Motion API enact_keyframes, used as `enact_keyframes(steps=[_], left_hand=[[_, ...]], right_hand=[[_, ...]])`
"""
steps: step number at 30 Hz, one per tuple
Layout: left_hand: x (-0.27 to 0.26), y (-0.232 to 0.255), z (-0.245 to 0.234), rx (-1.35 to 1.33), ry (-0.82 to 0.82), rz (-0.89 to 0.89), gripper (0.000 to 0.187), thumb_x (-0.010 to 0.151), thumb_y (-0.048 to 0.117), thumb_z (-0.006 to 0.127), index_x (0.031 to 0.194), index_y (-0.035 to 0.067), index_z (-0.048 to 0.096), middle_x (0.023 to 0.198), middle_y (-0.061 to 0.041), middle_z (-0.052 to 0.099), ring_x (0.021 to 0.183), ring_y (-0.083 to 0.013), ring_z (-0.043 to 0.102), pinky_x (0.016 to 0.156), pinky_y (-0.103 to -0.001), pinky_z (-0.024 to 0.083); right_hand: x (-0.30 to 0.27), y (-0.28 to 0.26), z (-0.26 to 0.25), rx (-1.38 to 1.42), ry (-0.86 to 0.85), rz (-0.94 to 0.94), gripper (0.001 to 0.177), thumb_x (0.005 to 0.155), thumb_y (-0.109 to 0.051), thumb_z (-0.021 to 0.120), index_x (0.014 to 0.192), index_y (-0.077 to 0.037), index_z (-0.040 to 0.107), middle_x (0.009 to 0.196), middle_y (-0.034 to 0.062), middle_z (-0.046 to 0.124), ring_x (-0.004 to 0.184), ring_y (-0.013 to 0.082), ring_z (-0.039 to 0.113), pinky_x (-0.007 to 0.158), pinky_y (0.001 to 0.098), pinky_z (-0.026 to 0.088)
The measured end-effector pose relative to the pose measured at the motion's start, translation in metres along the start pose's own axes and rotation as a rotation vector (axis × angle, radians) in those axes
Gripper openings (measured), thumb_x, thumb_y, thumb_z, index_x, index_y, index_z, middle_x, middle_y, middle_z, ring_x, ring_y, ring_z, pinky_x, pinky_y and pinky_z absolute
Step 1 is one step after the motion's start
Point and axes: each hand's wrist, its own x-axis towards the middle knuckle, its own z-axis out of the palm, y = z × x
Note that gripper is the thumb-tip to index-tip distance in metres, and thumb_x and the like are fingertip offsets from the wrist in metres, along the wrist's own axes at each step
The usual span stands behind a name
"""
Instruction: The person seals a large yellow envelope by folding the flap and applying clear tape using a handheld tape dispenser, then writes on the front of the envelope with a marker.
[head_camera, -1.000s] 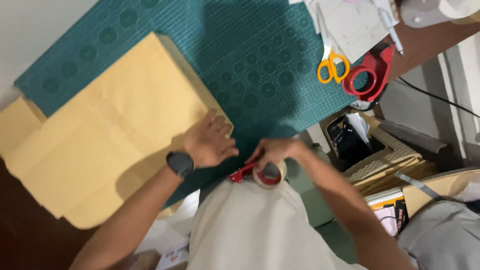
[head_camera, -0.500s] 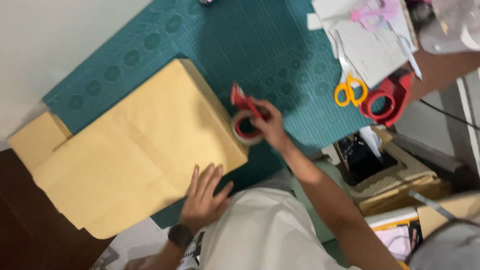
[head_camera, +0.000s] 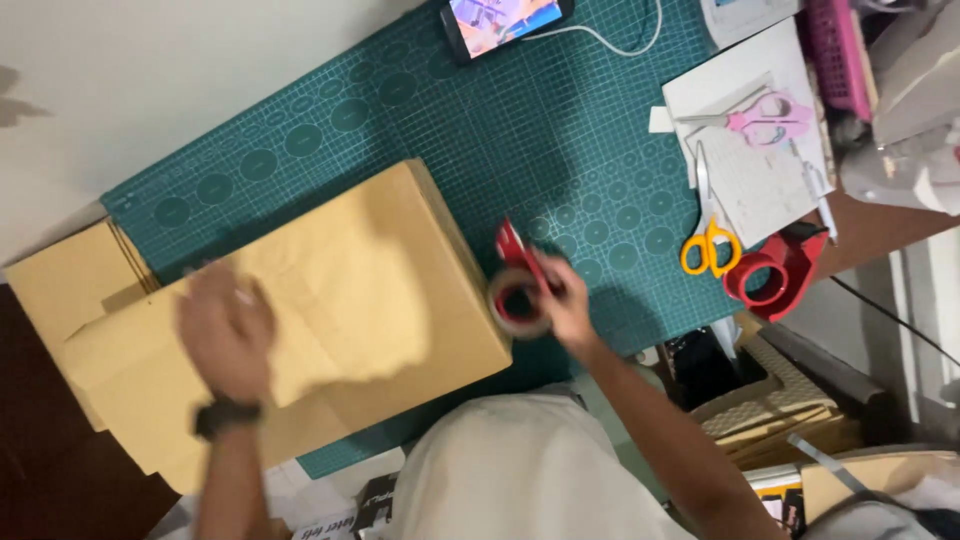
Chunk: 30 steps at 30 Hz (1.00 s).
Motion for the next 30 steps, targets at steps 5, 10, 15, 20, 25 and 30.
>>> enact_keyframes(steps=[5,10,15,20,25,30], left_hand=[[0.022,-0.131,0.041,0.231,-0.017,0.087,0.038,0.119,0.014,0.047,0.112,-0.003,0.080,0.095,-0.023,0.072,0.085,-0.0444,0.064,0.075,-0.054,0.049],[0.055,-0.092,0.012,0.174,-0.636,-0.620,0.086,0.120,0.050,0.015,0.097,-0.006,0.076,0.101,-0.033,0.074,0.094,-0.0554,0.067,0.079,-0.062,0.049],[0.071,-0.069,-0.011,0.154,-0.754,-0.684,0.089,0.117,0.052,0.012,0.097,-0.002,0.079,0.108,-0.030,0.075,0.102,-0.0500,0.068,0.085,-0.055,0.051],[0.053,-0.120,0.032,0.222,-0.746,-0.601,0.083,0.113,0.054,0.009,0.131,0.005,0.075,0.132,-0.021,0.074,0.125,-0.0456,0.065,0.108,-0.056,0.045],[0.046,-0.104,0.015,0.256,-0.590,-0.396,0.064,0.114,0.043,0.021,0.120,0.009,0.074,0.109,-0.020,0.077,0.104,-0.0434,0.073,0.091,-0.054,0.053],[0.051,-0.099,0.007,0.097,-0.606,-0.518,0.077,0.112,0.048,0.017,0.107,0.001,0.078,0.110,-0.027,0.075,0.107,-0.0498,0.068,0.089,-0.060,0.049]], right_hand=[[-0.073,0.010,-0.046,-0.090,-0.089,0.232,0.063,0.078,-0.002,0.080,0.138,-0.005,0.063,0.141,0.0118,0.066,0.124,0.0180,0.064,0.110,0.0320,0.046],[-0.020,-0.080,-0.042,-0.421,0.132,0.215,0.057,0.090,-0.028,0.063,0.146,-0.019,0.054,0.132,0.0164,0.058,0.115,0.0289,0.063,0.095,0.0386,0.055],[0.015,-0.098,-0.037,-1.300,0.271,-0.173,0.045,0.101,-0.026,0.058,0.146,-0.024,0.059,0.124,0.0220,0.058,0.092,0.0383,0.064,0.063,0.0503,0.054],[-0.006,-0.043,-0.031,-1.578,0.456,-0.306,0.026,0.099,-0.039,0.065,0.121,-0.049,0.071,0.126,0.0021,0.059,0.124,0.0280,0.056,0.114,0.0536,0.038],[-0.127,-0.010,0.059,-0.527,0.537,0.279,0.045,0.098,-0.041,0.060,0.138,-0.022,0.063,0.126,0.0142,0.063,0.121,0.0318,0.059,0.105,0.0469,0.044],[-0.124,-0.067,0.138,0.417,0.365,0.767,0.072,0.088,-0.051,0.050,0.151,-0.015,0.052,0.146,0.0101,0.063,0.133,0.0282,0.060,0.105,0.0440,0.049]])
